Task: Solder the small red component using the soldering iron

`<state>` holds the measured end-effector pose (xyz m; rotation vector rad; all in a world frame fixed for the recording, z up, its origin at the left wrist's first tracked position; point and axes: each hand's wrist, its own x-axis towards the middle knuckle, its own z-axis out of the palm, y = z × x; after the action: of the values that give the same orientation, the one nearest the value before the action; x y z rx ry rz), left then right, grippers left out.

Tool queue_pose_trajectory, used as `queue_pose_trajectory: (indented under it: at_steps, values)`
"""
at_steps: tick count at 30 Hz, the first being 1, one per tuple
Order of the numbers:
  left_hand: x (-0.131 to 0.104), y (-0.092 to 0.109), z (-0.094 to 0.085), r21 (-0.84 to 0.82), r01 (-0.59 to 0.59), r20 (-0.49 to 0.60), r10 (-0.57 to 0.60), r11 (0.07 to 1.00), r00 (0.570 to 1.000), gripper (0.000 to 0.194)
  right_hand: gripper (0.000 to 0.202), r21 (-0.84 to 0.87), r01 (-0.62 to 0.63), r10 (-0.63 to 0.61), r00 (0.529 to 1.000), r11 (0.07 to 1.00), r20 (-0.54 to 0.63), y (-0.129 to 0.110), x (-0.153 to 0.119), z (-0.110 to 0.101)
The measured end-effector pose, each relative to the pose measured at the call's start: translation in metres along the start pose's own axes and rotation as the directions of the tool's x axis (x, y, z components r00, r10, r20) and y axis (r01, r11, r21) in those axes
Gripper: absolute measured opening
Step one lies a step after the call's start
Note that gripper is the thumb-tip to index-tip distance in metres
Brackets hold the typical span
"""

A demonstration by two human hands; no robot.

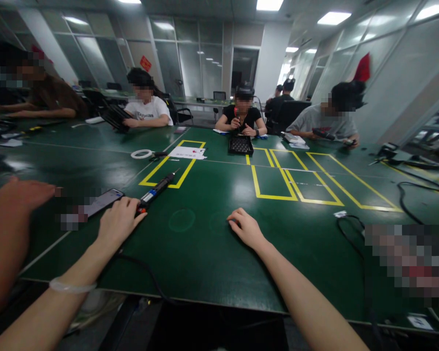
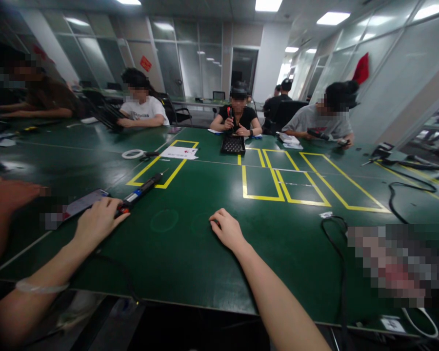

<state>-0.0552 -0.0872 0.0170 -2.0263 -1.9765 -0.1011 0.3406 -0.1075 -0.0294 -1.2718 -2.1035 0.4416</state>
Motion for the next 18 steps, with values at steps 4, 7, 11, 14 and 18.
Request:
queue_pose_trajectory:
  at_steps: [4, 7, 11, 14, 18]
  values:
    - [0.0, 0.004, -0.004, 0.009, 0.007, 0.02, -0.007, 1.0, 1.0, 0.044, 0.016, -0.012, 0.002, -0.002, 1.0, 1.0, 0.0, -0.001, 0.0, -0.001]
    - [0.004, 0.005, -0.008, -0.012, 0.063, -0.01, -0.064, 0.998, 0.998, 0.047, 0.016, -0.014, 0.005, -0.005, 1.0, 1.0, 0.002, -0.001, 0.0, -0.001]
    - [0.015, 0.029, -0.02, -0.488, 0.154, 0.054, -0.146, 0.859, 0.988, 0.044, 0.015, -0.008, -0.001, 0.001, 1.0, 1.0, -0.004, -0.002, 0.001, 0.0]
    - [0.022, 0.074, -0.034, -0.878, 0.157, 0.186, 0.019, 0.451, 0.982, 0.044, 0.015, 0.041, -0.016, 0.016, 1.0, 0.999, -0.008, -0.003, 0.001, -0.001]
    - [0.026, 0.148, -0.05, -0.972, 0.174, 0.217, 0.31, 0.16, 0.926, 0.048, 0.016, 0.247, -0.048, 0.049, 0.999, 0.968, 0.001, 0.001, 0.003, -0.001]
